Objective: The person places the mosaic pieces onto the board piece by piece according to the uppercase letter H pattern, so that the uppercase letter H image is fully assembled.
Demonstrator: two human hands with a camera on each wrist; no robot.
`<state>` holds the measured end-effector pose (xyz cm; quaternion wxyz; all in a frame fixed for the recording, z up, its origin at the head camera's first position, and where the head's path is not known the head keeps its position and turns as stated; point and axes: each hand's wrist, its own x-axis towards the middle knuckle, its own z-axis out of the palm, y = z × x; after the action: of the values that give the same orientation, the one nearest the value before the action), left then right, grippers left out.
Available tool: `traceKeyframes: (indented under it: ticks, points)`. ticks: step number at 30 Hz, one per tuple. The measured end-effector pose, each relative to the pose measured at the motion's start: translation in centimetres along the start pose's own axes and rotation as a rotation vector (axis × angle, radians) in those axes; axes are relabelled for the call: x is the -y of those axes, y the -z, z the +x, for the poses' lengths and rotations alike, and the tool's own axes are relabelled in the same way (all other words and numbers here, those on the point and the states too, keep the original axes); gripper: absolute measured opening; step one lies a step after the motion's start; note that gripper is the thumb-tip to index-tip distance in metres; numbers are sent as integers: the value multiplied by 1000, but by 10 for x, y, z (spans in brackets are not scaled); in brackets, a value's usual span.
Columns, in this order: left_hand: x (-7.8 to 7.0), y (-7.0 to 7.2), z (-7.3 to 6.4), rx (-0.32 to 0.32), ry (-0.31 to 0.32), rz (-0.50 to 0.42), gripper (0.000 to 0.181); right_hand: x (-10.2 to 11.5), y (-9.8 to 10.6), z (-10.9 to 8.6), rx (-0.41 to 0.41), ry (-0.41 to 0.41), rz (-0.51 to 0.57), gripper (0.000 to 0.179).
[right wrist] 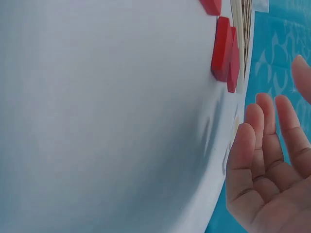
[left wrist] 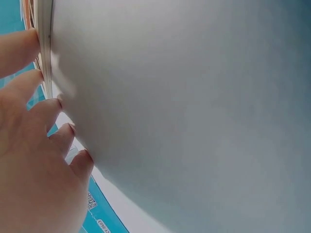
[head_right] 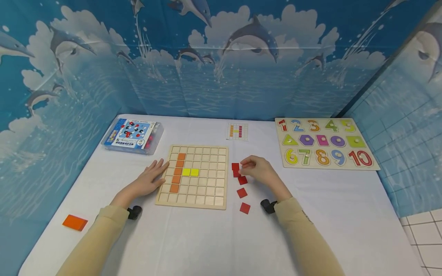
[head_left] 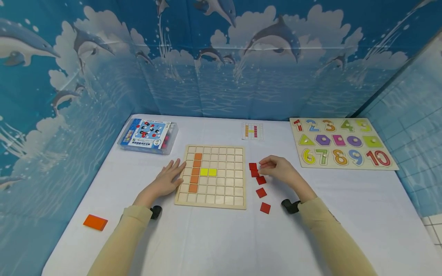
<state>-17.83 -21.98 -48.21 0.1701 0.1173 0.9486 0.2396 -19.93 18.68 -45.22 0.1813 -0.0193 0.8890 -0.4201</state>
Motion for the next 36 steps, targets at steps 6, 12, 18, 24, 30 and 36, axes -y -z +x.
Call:
traceKeyframes:
  ticks: [6,12,18,24,30,36]
  points:
    - [-1,0,0,-1,-9,5,65,-7,4,-4,-7,-4,9,39]
    - [-3,0,0,0,-3,-4,64,-8,4,-6,0,-5,6,37]
    - [-3,0,-2,4,9,-2,65,-9,1,-6,12,9,-4,36]
    - [-2,-1,-1,-6,3,-2,65,-12,-2,-3,43,-14,-49,36]
    - [-1,-1,0,-2,6,6,65,-11,-7,-3,49,-21,-96,35]
    - [0,-1,1,1,7,8,64,-9,-11,-3,43,-33,-161,30]
